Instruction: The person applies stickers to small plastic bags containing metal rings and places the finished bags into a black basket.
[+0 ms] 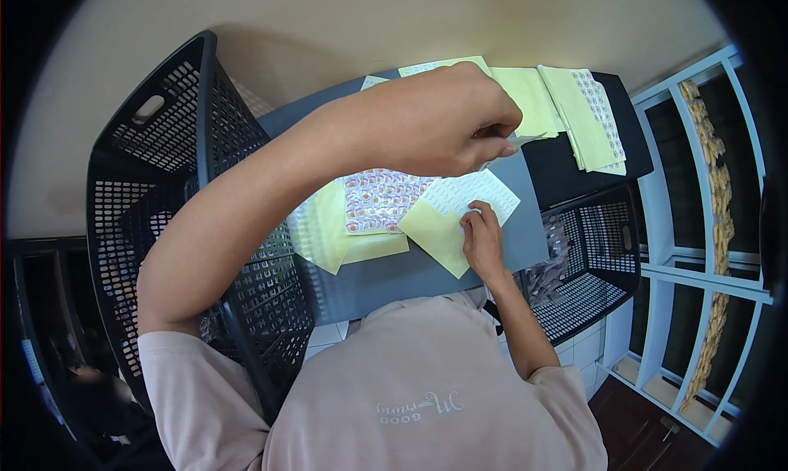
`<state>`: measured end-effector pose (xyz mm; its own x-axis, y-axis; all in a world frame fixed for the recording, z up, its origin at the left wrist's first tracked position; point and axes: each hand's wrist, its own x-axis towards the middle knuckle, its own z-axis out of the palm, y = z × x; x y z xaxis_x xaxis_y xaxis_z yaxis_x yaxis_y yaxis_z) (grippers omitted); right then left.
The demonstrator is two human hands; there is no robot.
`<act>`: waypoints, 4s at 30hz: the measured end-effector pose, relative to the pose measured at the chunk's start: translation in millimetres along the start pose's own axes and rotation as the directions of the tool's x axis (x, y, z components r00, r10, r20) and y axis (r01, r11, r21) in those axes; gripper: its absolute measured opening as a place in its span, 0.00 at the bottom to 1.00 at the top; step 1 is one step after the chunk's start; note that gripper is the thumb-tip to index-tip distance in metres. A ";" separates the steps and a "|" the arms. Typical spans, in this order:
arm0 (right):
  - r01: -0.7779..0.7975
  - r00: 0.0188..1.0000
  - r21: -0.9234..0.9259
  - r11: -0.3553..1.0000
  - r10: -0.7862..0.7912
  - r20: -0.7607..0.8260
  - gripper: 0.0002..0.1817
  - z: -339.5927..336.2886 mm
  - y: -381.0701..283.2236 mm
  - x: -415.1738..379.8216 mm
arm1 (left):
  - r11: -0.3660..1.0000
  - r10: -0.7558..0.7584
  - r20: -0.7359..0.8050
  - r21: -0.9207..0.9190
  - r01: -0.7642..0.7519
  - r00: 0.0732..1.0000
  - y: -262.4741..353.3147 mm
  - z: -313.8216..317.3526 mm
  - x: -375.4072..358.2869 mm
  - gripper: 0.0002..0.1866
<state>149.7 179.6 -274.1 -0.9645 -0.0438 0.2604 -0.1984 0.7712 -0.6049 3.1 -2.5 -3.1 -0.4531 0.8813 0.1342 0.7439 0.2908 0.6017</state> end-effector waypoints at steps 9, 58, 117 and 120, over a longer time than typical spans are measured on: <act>-0.122 0.987 0.114 0.986 0.109 0.116 0.05 -15.0 -0.4 8.1 | 1.000 0.026 -0.032 -0.003 -0.026 0.999 -1.3 0.6 1.4 0.10; 0.154 0.915 0.879 0.451 0.270 -0.298 0.05 -125.8 -136.7 120.3 | 0.820 -0.275 -0.266 -0.567 0.080 0.924 -1.4 1.8 12.9 0.16; 0.157 0.902 0.817 0.555 0.257 -0.347 0.09 -92.8 -132.1 133.5 | 0.900 -0.251 -0.239 -0.413 0.136 0.938 1.6 2.8 8.5 0.12; 0.141 0.912 0.833 0.534 0.256 -0.319 0.09 -91.9 -129.6 132.2 | 0.912 -0.265 -0.197 -0.370 0.179 0.944 3.3 0.6 8.1 0.11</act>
<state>63.9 132.2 -92.1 -0.8753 0.3602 0.3227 -0.3877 -0.1236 -0.9135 2.2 5.9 -0.5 -0.7217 0.6814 0.1219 0.4152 0.2852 0.8639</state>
